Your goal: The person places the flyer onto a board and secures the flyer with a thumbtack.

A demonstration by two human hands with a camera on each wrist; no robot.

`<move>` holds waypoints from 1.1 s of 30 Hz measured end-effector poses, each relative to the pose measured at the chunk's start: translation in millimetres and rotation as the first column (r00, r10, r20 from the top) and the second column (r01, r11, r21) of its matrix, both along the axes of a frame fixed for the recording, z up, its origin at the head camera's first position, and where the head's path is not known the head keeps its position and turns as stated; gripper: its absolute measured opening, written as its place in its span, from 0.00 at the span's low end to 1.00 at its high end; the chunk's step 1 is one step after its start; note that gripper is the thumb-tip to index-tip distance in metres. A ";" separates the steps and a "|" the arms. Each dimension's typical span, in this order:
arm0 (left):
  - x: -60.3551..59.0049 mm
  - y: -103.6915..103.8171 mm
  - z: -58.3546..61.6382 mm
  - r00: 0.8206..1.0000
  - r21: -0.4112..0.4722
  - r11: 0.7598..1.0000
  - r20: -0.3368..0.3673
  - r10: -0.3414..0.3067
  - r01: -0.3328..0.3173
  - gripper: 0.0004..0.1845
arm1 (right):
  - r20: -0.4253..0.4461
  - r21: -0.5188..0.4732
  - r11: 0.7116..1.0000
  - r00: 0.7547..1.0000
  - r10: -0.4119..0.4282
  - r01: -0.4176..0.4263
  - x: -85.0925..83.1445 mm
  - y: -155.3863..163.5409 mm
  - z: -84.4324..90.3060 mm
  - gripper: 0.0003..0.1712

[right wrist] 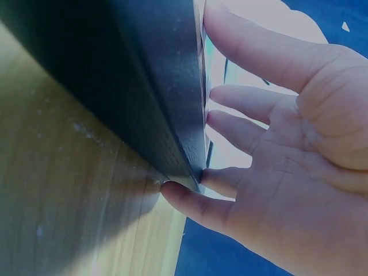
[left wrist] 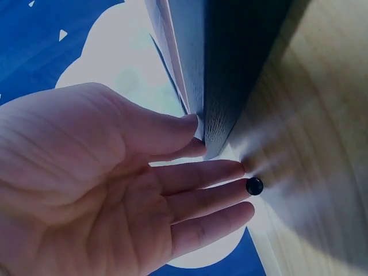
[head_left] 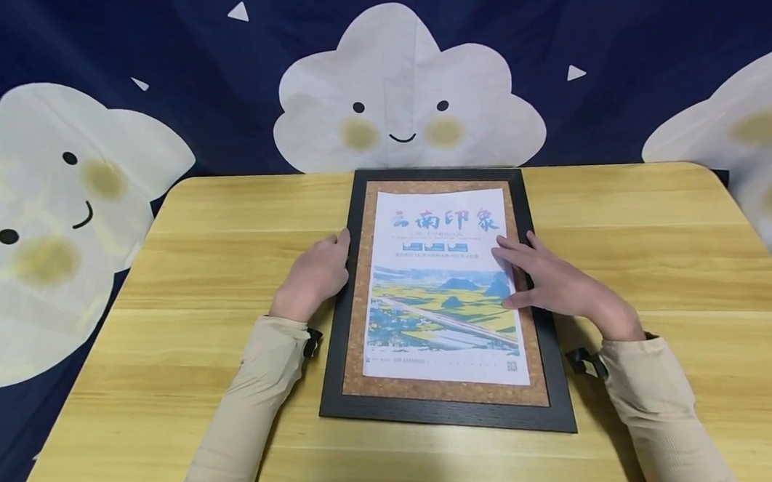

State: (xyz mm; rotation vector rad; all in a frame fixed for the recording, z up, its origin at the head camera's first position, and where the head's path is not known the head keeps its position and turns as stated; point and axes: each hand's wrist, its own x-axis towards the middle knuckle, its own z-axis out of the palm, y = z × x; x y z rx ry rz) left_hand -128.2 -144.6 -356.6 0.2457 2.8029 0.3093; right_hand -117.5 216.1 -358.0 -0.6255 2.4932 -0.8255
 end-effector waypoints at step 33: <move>-9.6 -37.6 6.3 0.993 0.008 0.999 -0.107 0.040 -0.039 0.16 | -0.011 0.002 1.000 1.000 0.000 0.000 0.3 -0.5 0.7 0.48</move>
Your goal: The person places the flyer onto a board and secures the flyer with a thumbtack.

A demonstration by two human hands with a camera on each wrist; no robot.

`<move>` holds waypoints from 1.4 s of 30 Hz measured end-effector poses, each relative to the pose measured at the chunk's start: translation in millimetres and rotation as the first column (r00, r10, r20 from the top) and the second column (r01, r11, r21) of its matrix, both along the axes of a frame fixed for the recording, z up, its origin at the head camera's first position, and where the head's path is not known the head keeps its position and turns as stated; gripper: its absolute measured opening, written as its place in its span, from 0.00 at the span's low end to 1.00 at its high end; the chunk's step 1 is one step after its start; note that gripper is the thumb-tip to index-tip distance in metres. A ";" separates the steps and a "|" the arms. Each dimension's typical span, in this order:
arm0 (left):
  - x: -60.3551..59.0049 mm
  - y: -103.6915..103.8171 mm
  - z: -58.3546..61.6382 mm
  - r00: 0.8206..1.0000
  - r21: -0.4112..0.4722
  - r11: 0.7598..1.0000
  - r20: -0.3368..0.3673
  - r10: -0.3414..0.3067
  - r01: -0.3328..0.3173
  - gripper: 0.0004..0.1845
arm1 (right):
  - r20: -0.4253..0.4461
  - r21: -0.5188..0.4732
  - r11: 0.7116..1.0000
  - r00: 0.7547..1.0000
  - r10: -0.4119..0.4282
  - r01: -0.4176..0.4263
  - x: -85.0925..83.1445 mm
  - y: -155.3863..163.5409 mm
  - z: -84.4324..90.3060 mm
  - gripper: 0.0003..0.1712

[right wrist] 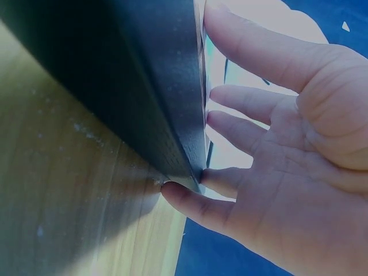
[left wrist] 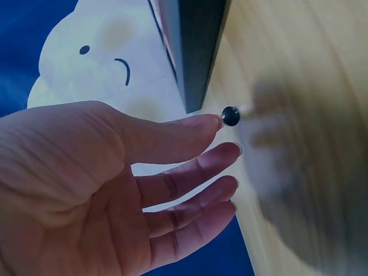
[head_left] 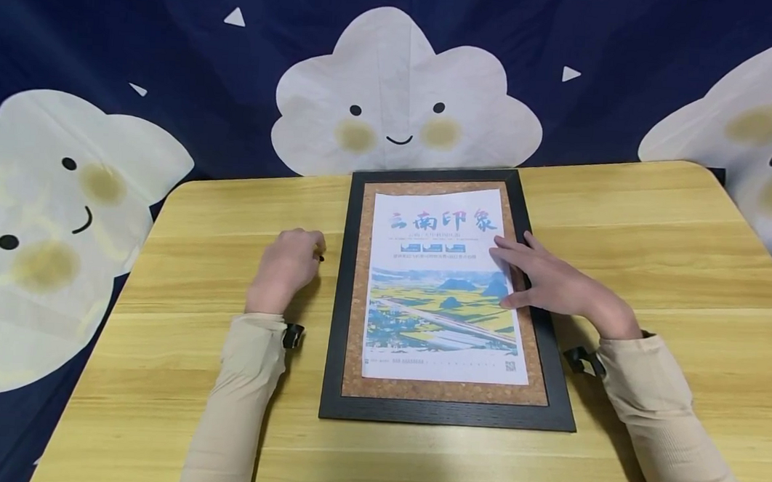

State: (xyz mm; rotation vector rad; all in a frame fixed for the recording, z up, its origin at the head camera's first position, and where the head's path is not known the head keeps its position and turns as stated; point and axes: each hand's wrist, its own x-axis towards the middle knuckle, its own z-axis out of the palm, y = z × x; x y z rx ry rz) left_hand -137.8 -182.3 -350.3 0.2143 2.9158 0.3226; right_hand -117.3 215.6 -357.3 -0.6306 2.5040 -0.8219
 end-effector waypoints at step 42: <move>-2.1 10.6 -6.3 0.994 0.002 1.000 -0.110 0.007 -0.007 0.08 | 0.002 -0.012 1.000 1.000 -0.003 0.003 1.7 0.7 0.5 0.48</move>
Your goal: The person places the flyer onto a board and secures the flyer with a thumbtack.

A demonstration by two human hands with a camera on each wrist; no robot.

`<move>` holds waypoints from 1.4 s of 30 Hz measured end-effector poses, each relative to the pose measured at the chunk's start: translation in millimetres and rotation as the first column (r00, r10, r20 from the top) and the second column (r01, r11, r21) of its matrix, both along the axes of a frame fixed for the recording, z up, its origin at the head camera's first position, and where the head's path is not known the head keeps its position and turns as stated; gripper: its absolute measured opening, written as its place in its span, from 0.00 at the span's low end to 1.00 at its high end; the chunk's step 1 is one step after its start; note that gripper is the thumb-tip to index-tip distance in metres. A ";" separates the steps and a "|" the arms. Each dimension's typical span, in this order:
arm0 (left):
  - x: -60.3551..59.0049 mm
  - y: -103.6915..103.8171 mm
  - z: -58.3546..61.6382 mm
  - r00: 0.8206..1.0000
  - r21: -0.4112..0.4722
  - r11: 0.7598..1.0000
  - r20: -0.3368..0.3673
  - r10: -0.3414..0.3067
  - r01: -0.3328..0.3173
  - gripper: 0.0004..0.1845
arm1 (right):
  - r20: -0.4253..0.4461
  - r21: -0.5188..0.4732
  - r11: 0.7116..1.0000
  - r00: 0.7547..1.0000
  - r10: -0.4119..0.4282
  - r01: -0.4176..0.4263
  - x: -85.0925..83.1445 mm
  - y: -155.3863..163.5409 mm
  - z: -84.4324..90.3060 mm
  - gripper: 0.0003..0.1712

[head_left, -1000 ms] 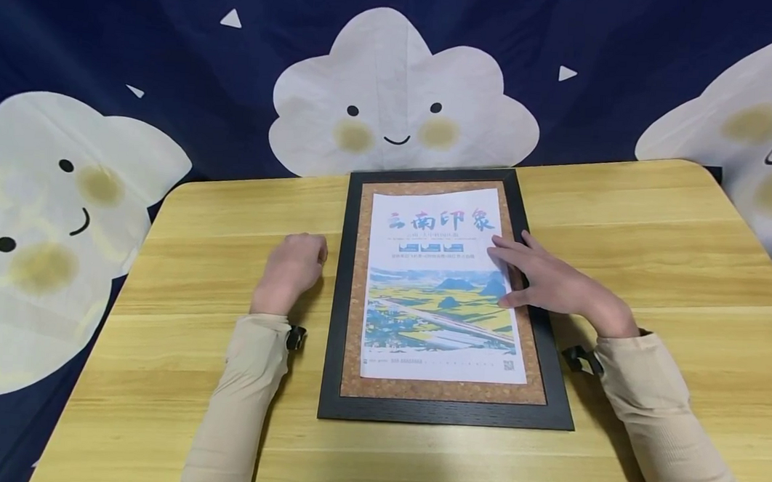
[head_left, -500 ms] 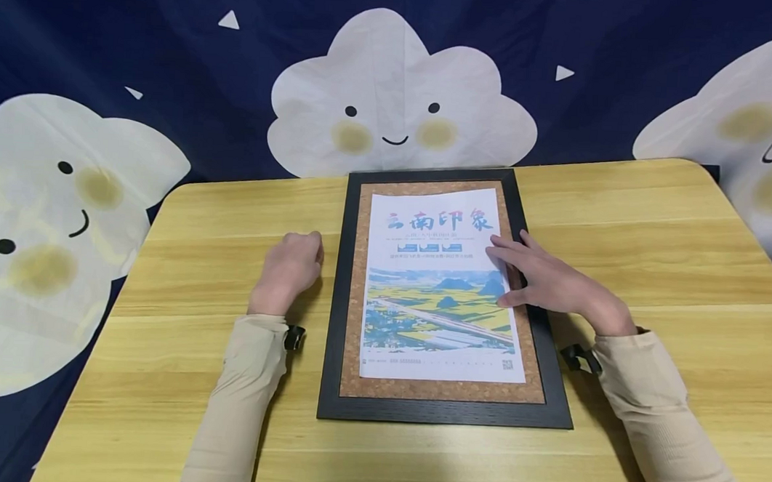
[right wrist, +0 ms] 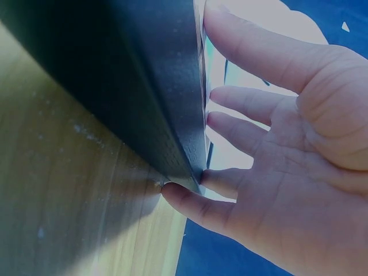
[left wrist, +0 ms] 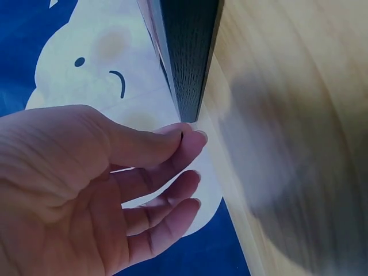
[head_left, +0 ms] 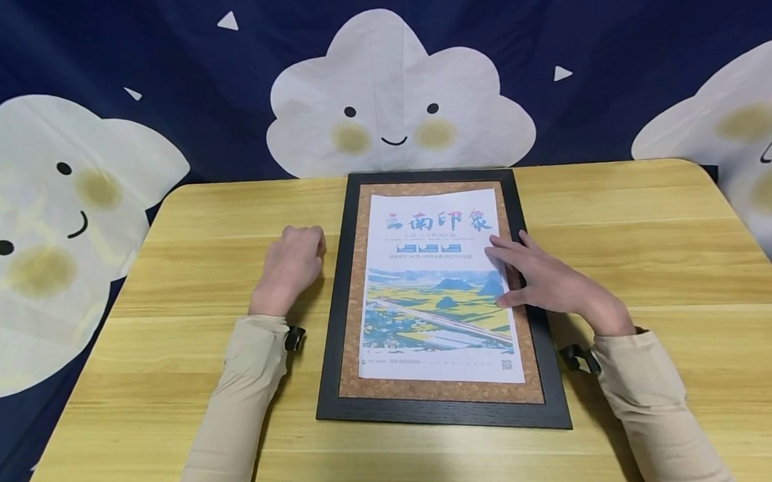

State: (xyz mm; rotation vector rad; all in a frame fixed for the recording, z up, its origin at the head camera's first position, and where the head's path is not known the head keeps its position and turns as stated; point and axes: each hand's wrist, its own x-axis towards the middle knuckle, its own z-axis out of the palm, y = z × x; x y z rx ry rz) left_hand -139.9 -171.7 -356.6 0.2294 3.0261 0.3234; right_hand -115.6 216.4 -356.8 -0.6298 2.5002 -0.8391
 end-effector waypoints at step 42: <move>5.9 68.6 59.8 0.868 0.442 0.863 -0.496 0.009 0.244 0.05 | 0.001 0.003 1.000 1.000 -0.021 0.021 1.2 -2.2 -1.5 0.46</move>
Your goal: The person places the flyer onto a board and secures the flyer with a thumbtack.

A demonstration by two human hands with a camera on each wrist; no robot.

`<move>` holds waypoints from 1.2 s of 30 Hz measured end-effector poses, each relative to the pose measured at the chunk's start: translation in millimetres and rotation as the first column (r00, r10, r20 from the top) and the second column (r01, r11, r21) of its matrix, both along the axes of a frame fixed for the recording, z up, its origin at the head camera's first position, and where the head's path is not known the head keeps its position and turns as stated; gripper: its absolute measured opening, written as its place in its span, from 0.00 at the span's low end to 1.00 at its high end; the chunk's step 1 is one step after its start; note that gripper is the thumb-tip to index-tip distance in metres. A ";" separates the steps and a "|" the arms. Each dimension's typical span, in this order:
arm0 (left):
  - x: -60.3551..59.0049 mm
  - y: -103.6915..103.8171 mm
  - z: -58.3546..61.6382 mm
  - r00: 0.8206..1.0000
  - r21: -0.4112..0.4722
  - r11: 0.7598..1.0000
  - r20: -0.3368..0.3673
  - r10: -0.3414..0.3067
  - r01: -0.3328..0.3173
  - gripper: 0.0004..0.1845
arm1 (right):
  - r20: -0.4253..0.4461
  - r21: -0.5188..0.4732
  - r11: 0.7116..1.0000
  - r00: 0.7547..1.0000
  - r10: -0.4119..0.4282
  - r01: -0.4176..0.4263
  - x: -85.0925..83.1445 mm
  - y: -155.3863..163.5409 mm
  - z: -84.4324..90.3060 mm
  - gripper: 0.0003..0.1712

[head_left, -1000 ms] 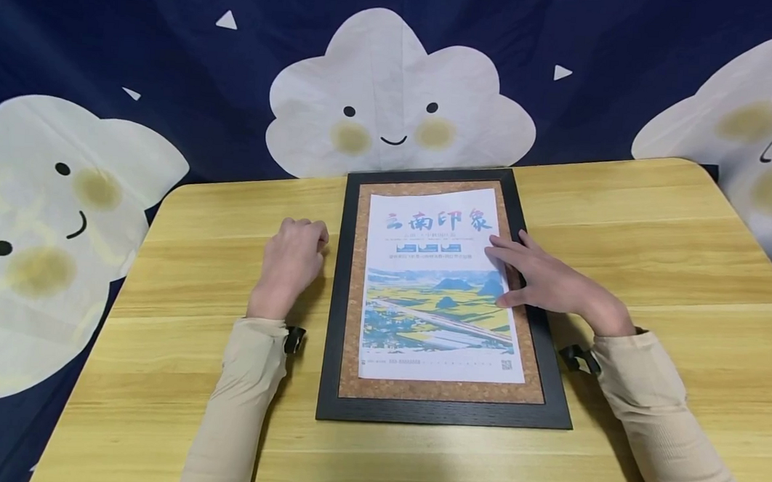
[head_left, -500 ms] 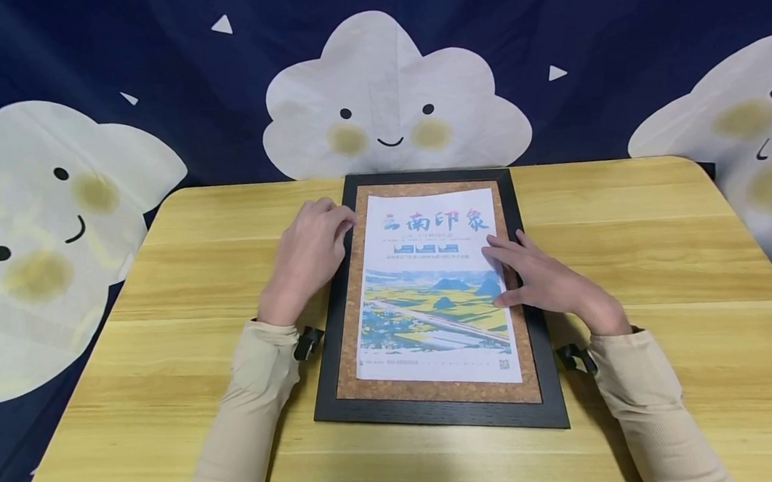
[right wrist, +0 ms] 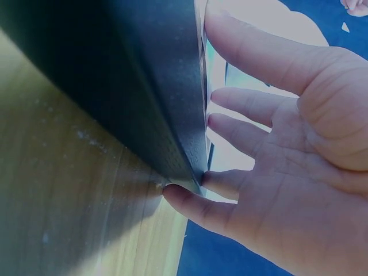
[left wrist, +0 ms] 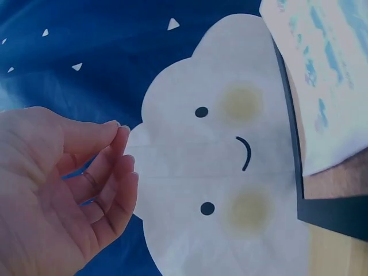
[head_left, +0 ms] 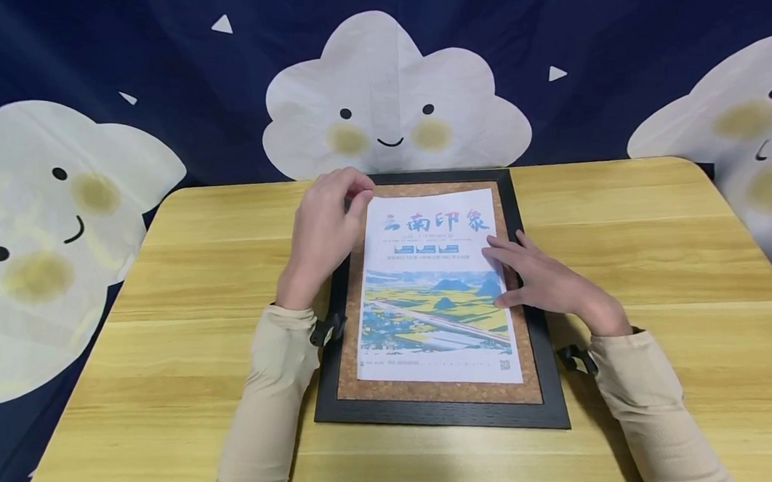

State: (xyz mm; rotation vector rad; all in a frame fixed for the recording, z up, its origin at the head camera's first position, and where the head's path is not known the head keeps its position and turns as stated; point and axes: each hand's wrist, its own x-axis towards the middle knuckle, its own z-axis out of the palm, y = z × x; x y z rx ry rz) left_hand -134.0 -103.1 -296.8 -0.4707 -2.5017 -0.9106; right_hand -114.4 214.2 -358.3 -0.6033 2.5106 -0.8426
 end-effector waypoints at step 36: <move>-38.9 37.8 -28.9 0.927 -0.206 0.961 0.363 -0.098 0.182 0.04 | -0.014 -0.038 0.999 1.000 0.008 -0.009 2.7 3.8 -1.5 0.45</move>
